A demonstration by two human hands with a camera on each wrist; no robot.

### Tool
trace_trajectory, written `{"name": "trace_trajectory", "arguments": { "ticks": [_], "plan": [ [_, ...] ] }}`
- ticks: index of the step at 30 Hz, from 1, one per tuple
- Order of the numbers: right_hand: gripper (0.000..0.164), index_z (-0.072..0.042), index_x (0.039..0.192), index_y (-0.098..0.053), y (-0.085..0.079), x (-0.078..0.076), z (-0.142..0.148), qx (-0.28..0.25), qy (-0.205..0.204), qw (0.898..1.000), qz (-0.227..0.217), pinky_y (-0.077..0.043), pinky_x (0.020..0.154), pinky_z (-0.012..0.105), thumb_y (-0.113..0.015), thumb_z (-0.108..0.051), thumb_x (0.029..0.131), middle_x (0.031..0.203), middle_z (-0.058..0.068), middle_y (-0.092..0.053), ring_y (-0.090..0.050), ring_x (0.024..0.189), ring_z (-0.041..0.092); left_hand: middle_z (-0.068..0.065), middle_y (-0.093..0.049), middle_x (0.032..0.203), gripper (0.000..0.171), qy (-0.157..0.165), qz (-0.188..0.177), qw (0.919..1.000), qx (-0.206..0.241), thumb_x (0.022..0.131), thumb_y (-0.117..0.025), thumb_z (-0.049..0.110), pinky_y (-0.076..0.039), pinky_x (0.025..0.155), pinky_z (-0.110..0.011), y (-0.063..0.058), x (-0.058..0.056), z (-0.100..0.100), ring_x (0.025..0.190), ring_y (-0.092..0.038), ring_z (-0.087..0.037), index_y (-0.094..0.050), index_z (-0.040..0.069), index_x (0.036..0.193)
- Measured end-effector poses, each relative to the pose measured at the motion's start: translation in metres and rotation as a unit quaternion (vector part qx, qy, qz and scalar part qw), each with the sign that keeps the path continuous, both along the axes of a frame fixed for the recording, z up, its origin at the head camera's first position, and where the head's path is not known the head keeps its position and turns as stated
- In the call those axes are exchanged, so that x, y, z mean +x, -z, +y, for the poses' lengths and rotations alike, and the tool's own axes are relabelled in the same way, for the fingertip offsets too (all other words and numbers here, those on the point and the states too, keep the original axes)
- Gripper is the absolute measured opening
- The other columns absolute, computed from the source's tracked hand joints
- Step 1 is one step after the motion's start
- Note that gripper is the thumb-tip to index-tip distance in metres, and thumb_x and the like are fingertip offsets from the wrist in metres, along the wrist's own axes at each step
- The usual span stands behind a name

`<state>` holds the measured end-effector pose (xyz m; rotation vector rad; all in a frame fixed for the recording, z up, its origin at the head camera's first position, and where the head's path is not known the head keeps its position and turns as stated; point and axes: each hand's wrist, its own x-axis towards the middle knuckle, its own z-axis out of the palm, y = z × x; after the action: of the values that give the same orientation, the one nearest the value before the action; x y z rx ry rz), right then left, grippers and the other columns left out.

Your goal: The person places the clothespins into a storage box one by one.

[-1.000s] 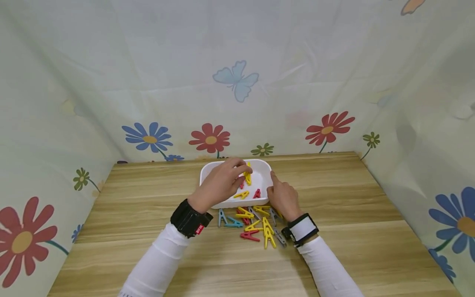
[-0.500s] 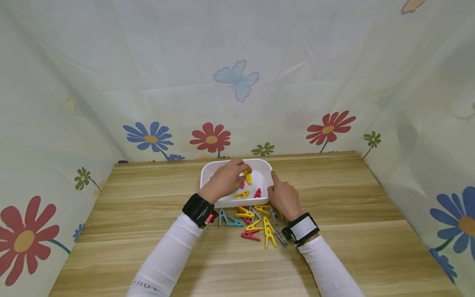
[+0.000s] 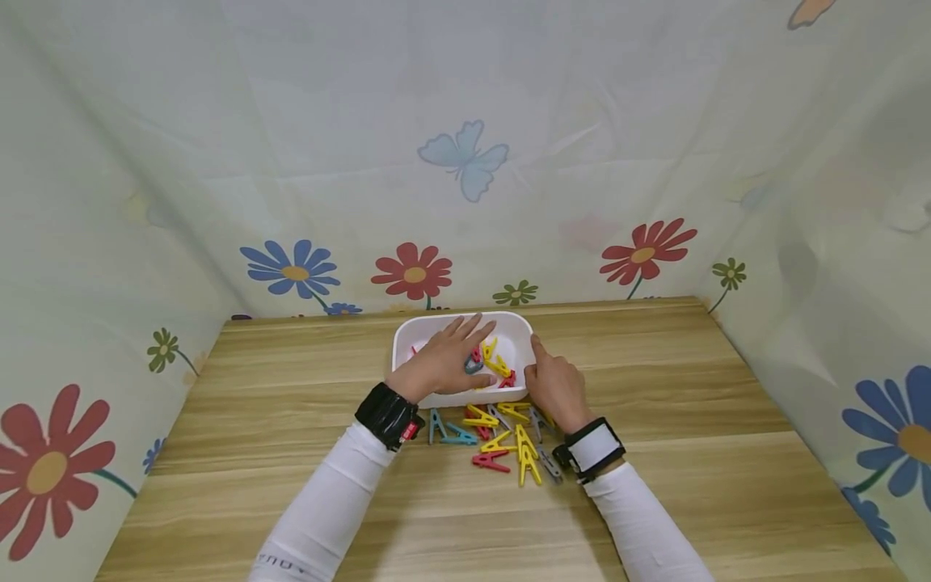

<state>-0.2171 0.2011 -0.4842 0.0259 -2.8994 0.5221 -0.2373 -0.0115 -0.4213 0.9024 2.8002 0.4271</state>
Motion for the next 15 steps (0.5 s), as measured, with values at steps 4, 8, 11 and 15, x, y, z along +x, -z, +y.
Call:
{"name": "trace_trajectory", "arguments": {
  "ticks": [4,8,11,15],
  "plan": [
    [0.056,-0.006,0.147,-0.045,-0.001,0.001,-0.001,0.001,-0.001,1.000,-0.005,-0.037,0.042,0.039,-0.054,-0.018,0.092,0.064,0.017,-0.059,-0.051,0.050,0.026,-0.003,-0.009,0.167,0.090,0.007,0.018,0.9998,0.008,0.090,-0.063,0.054,-0.016,0.122,-0.055,-0.005,0.005,-0.003,0.154,-0.010,-0.032,-0.010,0.029,0.159],
    [0.056,-0.006,0.147,-0.045,-0.002,0.001,0.000,0.003,0.000,1.000,-0.005,-0.036,0.043,0.038,-0.054,-0.018,0.093,0.062,0.015,-0.057,-0.050,0.050,0.026,-0.004,-0.011,0.167,0.091,0.025,0.055,0.9979,0.025,0.090,-0.065,0.051,-0.015,0.122,-0.053,-0.015,0.011,-0.005,0.153,-0.011,-0.033,-0.012,0.027,0.159],
    [0.056,-0.006,0.147,-0.045,-0.003,0.001,0.000,0.000,0.000,1.000,-0.007,-0.037,0.043,0.039,-0.054,-0.018,0.093,0.062,0.015,-0.056,-0.050,0.050,0.026,-0.004,-0.011,0.167,0.091,0.035,0.079,0.9957,0.035,0.090,-0.066,0.049,-0.013,0.123,-0.051,-0.022,0.017,-0.007,0.154,-0.010,-0.031,-0.012,0.026,0.159],
    [0.056,-0.006,0.147,-0.044,-0.002,0.001,0.000,-0.003,-0.001,1.000,-0.010,-0.039,0.044,0.040,-0.054,-0.018,0.093,0.064,0.017,-0.058,-0.051,0.051,0.026,-0.003,-0.013,0.167,0.089,0.053,0.114,0.9911,0.044,0.090,-0.064,0.051,-0.015,0.123,-0.049,-0.027,0.027,-0.009,0.154,-0.011,-0.029,-0.013,0.026,0.159]
  ]
}}
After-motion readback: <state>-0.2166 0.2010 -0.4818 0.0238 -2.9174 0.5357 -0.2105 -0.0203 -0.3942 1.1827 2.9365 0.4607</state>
